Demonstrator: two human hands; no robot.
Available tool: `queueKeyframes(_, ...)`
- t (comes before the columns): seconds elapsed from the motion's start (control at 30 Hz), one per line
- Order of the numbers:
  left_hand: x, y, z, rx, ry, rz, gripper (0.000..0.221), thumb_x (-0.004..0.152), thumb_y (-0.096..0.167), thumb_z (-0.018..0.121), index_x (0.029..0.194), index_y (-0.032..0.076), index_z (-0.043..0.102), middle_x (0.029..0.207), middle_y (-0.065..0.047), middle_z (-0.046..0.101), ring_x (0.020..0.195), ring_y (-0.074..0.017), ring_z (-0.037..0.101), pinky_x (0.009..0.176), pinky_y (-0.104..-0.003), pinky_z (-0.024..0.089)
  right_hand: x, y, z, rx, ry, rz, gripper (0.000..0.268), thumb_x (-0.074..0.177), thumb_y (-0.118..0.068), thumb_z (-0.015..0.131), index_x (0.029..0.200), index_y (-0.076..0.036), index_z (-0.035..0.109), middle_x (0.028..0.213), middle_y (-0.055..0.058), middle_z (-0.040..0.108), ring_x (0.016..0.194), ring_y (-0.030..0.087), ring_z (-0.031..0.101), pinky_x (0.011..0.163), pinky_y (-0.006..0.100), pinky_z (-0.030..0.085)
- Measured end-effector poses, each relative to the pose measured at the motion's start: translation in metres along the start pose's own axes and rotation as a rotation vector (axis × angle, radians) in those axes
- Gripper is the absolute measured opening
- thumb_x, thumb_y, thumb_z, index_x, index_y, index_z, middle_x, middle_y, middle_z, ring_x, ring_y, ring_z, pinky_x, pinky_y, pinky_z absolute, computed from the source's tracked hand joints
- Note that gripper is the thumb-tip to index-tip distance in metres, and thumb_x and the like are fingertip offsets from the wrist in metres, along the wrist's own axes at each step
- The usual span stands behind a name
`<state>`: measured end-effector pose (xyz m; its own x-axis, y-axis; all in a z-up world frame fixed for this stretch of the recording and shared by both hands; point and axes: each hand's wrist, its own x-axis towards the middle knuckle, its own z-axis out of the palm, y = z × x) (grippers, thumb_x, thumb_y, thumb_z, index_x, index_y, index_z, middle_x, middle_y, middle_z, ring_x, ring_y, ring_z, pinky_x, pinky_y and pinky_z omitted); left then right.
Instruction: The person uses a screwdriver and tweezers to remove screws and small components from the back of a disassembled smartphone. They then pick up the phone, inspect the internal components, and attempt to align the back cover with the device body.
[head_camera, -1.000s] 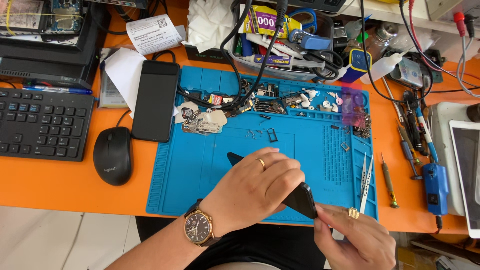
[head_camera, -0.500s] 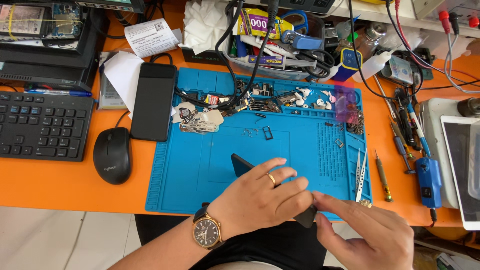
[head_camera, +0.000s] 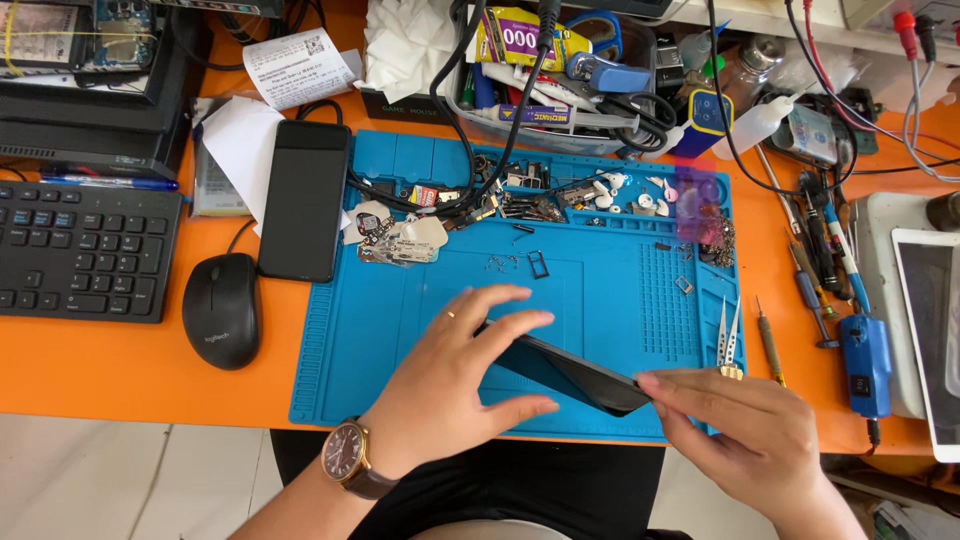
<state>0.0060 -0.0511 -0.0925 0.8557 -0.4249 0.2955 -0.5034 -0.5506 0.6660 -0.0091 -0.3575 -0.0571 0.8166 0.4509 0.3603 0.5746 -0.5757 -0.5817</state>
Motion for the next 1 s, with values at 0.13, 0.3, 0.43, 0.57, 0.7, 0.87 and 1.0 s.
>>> queueKeyframes(0.13,-0.015,0.008,0.015,-0.270,0.006,-0.104,0.047,0.097,0.039,0.080,0.136,0.019,0.064,0.159,-0.017,0.043,0.146,-0.0403,0.053,0.110,-0.056,0.054,-0.004,0.012,0.000,0.015,-0.037,-0.055,0.018,0.089,-0.004,0.075,0.105,-0.007,0.082,0.107,0.007,0.086,0.098,0.020,0.089,0.077,0.024,0.073)
queueKeyframes(0.3,-0.023,0.014,0.023,-0.228,0.063,-0.073,0.035,0.101,0.026,0.077,0.133,0.017,0.067,0.162,-0.017,0.042,0.146,-0.0465,0.052,0.117,-0.066,0.045,-0.002,0.011,-0.014,-0.099,-0.171,-0.115,0.018,0.088,-0.011,0.079,0.106,-0.010,0.081,0.111,-0.001,0.086,0.100,0.014,0.087,0.079,0.025,0.071)
queueKeyframes(0.43,-0.024,0.012,0.023,-0.248,0.014,-0.041,0.054,0.083,-0.002,0.059,0.135,0.014,0.064,0.164,-0.019,0.038,0.158,-0.0462,0.037,0.129,-0.075,0.022,0.005,0.010,-0.025,-0.301,-0.329,-0.220,0.013,0.092,-0.023,0.078,0.102,-0.014,0.077,0.114,-0.005,0.085,0.092,0.011,0.083,0.066,0.030,0.066)
queueKeyframes(0.57,-0.027,0.010,0.023,-0.246,-0.005,-0.025,0.058,0.080,-0.005,0.056,0.134,0.014,0.066,0.165,-0.018,0.037,0.159,-0.0467,0.034,0.129,-0.073,0.026,0.017,0.002,-0.023,-0.428,-0.516,-0.252,0.019,0.101,-0.033,0.070,0.113,-0.018,0.071,0.092,-0.006,0.080,0.057,0.024,0.067,0.046,0.042,0.054)
queueKeyframes(0.7,-0.027,0.011,0.021,-0.274,-0.008,-0.040,0.056,0.081,-0.004,0.055,0.133,0.014,0.066,0.165,-0.018,0.036,0.159,-0.0471,0.034,0.126,-0.071,0.030,0.034,-0.011,-0.008,-0.617,-0.594,-0.372,0.019,0.093,-0.014,0.076,0.111,-0.015,0.069,0.078,-0.001,0.069,0.054,0.024,0.064,0.038,0.043,0.051)
queueKeyframes(0.87,-0.025,0.014,0.013,-0.480,0.103,-0.044,0.070,0.102,0.008,0.053,0.166,0.005,0.026,0.175,-0.021,0.030,0.163,-0.0445,0.036,0.127,-0.060,0.044,0.059,-0.029,0.004,-0.670,-0.570,-0.373,0.007,0.095,-0.017,0.073,0.102,-0.019,0.070,0.078,-0.005,0.069,0.063,0.024,0.069,0.040,0.044,0.052)
queueKeyframes(1.0,-0.020,0.016,0.008,-0.644,0.160,-0.202,0.088,0.097,0.009,0.060,0.169,0.007,0.009,0.174,-0.021,0.036,0.153,-0.0351,0.054,0.119,-0.055,0.047,0.073,-0.035,0.009,-0.646,-0.557,-0.392,0.006,0.101,-0.022,0.070,0.106,-0.019,0.071,0.081,-0.006,0.070,0.063,0.021,0.067,0.044,0.040,0.053)
